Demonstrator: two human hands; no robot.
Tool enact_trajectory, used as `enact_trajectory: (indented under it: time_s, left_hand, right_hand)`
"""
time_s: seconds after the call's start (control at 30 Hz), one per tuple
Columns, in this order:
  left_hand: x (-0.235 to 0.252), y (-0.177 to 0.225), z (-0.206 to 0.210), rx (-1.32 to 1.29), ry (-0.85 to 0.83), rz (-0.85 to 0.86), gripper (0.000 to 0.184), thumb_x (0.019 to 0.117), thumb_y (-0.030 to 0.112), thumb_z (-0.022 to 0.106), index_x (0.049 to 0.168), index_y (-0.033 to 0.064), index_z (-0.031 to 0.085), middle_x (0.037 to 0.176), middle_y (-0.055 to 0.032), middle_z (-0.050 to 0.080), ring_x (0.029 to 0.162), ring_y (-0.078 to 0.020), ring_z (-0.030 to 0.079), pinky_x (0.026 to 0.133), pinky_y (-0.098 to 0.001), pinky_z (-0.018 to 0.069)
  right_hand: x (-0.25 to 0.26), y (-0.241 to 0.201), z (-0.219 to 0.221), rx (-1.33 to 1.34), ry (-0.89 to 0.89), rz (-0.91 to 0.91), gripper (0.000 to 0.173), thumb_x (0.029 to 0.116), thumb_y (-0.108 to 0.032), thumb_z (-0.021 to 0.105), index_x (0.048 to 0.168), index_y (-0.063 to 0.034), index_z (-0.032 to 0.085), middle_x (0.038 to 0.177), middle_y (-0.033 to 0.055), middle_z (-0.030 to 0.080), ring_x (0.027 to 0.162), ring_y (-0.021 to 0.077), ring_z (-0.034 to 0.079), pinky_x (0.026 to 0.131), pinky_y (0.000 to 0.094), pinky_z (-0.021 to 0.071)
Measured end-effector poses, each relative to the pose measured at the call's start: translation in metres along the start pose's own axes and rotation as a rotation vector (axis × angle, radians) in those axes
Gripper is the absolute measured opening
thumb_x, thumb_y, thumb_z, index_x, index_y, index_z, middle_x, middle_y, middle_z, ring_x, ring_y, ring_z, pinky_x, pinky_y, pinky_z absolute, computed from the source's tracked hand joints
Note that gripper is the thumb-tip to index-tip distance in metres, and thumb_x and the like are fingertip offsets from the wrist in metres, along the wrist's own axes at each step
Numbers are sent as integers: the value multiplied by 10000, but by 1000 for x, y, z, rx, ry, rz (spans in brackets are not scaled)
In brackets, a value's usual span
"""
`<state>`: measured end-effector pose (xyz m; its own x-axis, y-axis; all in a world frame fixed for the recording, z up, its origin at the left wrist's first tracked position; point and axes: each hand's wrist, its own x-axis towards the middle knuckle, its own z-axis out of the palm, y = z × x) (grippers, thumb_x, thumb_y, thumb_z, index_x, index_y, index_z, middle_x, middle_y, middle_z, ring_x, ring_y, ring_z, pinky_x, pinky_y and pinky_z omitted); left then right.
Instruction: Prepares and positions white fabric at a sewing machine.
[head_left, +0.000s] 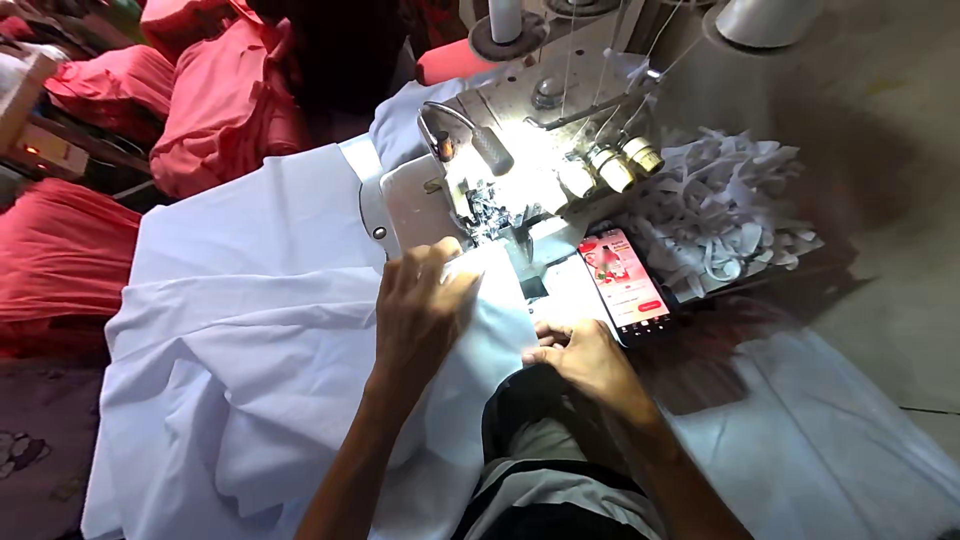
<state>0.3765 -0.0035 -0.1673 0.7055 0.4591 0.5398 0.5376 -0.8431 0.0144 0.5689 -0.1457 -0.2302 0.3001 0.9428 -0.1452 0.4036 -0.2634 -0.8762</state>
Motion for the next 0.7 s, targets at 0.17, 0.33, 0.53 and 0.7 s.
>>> enact_trajectory:
  time_s: [0.17,0.33,0.53,0.7]
  left_hand:
    - [-1,13,-3,30,-40,77,231,955,16,575,1070,74,767,1053,-104,722,978,-286,665,821,-406,527]
    - [2,21,-13,51,-138,-28,222,867,31,571,1026,19,725,884,-126,614,817,-305,619,667,-412,500]
    - [1,27,-10,122,-139,-146,289,947,187,517,1013,82,778,917,-111,632,843,-290,611,694,-411,480]
    - [-3,29,2,94,-72,-171,275,913,143,532,1015,70,778,1060,-138,663,988,-312,624,825,-434,501]
  right_hand:
    - [-1,0,-3,16,-24,-4,135,869,-292,785,944,-180,774,837,-93,743,759,-16,677,727,209,560]
    - [-1,5,-3,145,-15,-68,83,898,-236,760,920,-166,798,850,-81,762,791,-17,702,751,191,584]
    - [-6,-1,0,247,-1,-109,62,897,-169,756,917,-126,796,863,-56,766,791,5,710,747,178,594]
    - [-10,-1,2,260,29,-135,83,901,-186,751,915,-115,792,845,-50,760,760,-3,697,714,162,581]
